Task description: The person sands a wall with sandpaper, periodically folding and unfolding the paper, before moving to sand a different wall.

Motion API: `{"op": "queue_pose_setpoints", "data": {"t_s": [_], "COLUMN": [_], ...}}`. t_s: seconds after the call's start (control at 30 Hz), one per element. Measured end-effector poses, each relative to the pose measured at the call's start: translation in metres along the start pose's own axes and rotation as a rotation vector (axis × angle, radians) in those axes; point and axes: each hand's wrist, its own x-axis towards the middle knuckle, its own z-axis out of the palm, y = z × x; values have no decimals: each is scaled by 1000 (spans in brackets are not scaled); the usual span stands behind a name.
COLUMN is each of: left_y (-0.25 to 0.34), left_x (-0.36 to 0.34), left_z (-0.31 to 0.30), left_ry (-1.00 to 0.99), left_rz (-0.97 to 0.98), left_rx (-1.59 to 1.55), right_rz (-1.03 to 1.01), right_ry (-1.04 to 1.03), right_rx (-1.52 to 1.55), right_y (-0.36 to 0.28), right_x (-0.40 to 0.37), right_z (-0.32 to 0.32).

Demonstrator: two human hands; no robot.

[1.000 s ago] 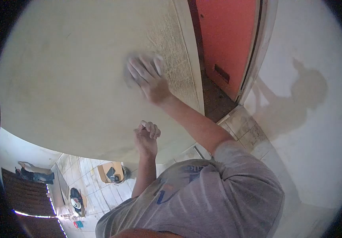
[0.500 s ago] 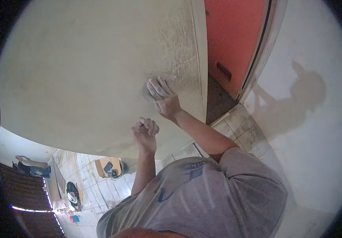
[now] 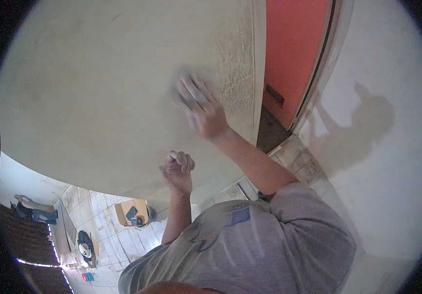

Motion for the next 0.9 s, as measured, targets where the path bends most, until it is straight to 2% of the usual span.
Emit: {"op": "queue_pose_setpoints", "data": {"t_s": [0.03, 0.1, 0.2, 0.3, 0.4, 0.47, 0.53, 0.6, 0.67, 0.7, 0.77, 0.8, 0.83, 0.9], "left_y": [3, 7, 12, 15, 12, 11, 10, 13, 12, 11, 12, 10, 6, -13], "left_x": [-5, -2, 2, 1, 2, 1, 13, 6, -2, -6, -20, -27, -33, -51], "left_z": [-1, -1, -3, -4, -6, -4, 2, 4, 7, 9, 11, 12, 12, 7], "left_ry": [9, 11, -10, -19, -18, 31, 34, 39, 5, -13, -54, -88, -63, 4], "left_rz": [-10, -16, -11, -23, -14, -38, -16, 2, 4, 8, -92, -139, -206, -323], "left_rx": [13, 31, 30, -3, -4, -5, -10, 3, -4, -12, 60, 100, 195, 389], "right_rz": [29, 242, 230, 122, -23, -15, -26, 9, 53, 167, 386, 434, 639, 1347], "right_ry": [-54, -96, -74, 144, 236, 190, 185, 195, 52, -80, -643, -937, -1080, -1367], "right_rx": [2, -6, -47, 22, 19, 130, 125, 24, -22, -64, -216, -306, -379, -257], "right_y": [-2, 2, 2, 11, 20, 23, 32, 36, 43, 43, 48, 51, 48, 44], "right_x": [-39, -120, -109, -20, 95, 132, 137, 85, -13, -80, -219, -286, -369, -394], "right_z": [0, 22, 24, 13, -16, -33, -31, -17, -7, -6, -37, -53, -84, -138]}}
